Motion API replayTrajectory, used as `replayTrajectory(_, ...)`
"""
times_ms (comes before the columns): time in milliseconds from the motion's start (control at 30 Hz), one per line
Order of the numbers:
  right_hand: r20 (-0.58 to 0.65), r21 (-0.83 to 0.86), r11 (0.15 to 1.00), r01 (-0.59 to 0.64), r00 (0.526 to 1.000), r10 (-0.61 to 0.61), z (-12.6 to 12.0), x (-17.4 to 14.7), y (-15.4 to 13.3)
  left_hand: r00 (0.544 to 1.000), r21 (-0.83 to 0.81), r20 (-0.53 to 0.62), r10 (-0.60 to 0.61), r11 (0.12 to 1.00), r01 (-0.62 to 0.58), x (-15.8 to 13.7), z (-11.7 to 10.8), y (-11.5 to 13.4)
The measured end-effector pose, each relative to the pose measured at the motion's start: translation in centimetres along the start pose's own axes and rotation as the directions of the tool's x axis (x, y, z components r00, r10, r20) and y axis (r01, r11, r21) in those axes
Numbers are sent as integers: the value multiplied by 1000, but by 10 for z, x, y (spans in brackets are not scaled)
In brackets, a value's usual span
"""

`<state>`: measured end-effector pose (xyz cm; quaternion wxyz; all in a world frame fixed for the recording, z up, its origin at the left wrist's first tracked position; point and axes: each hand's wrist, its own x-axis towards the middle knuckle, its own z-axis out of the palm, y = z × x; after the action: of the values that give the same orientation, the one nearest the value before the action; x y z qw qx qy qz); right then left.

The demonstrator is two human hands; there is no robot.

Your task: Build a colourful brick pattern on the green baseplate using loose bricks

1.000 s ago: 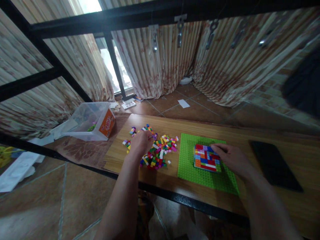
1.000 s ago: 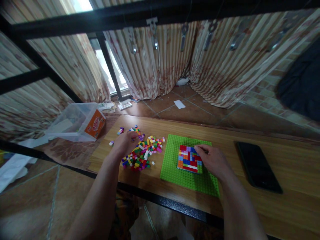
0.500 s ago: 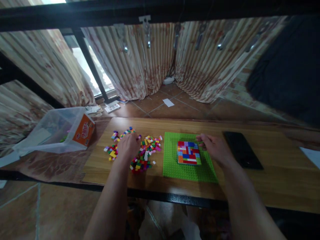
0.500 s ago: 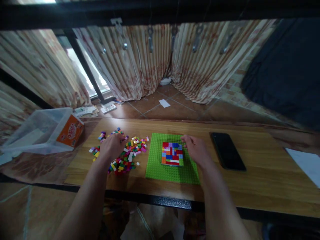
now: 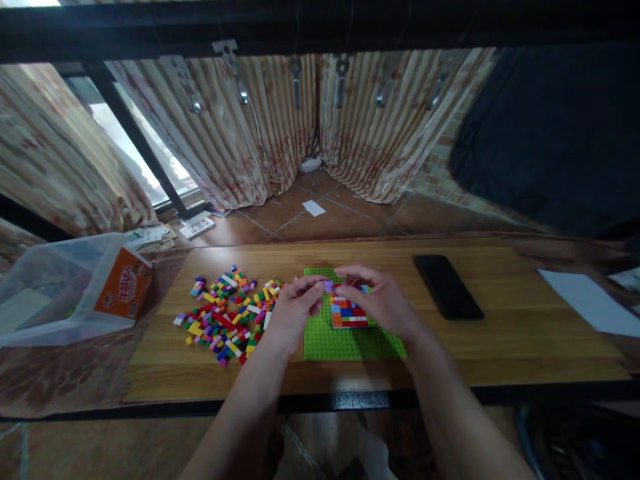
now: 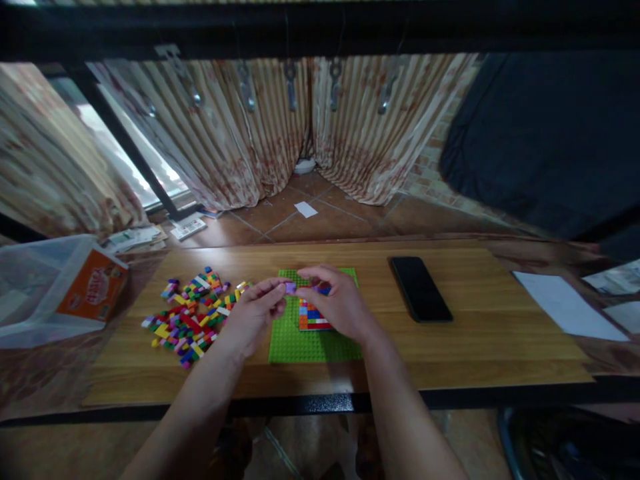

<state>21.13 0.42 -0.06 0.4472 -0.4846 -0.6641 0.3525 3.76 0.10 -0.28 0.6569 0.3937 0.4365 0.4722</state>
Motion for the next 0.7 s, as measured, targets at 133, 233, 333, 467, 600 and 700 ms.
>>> replayTrajectory(133, 48, -60, 998, 35, 998, -32, 3, 0, -4, 998, -127, 42, -37, 991, 42, 3, 9, -4)
replayTrajectory(233, 46, -95, 994, 62, 997, -58, 2, -1, -5, 997, -131, 51, -58, 989, 65, 4, 12, -4)
replayTrajectory(333, 32, -134, 989, 70, 997, -67, -7, -1, 1, 999, -47, 10, -45, 998, 45, 6, 14, -5)
replayTrajectory(467, -35, -235, 971, -46, 999, 39, -35, -3, 19, 994, 178, -91, 62, 983, -45, 11, 11, -9)
replayTrajectory(600, -29, -327, 934, -146, 989, 145, -59, -8, 36, 976, 448, -110, 190, 885, -122, 17, 2, -14)
replayTrajectory(700, 12, -357, 920, -161, 984, 176, -61, -10, 42, 972, 656, -23, 236, 737, -163, 17, 0, -17)
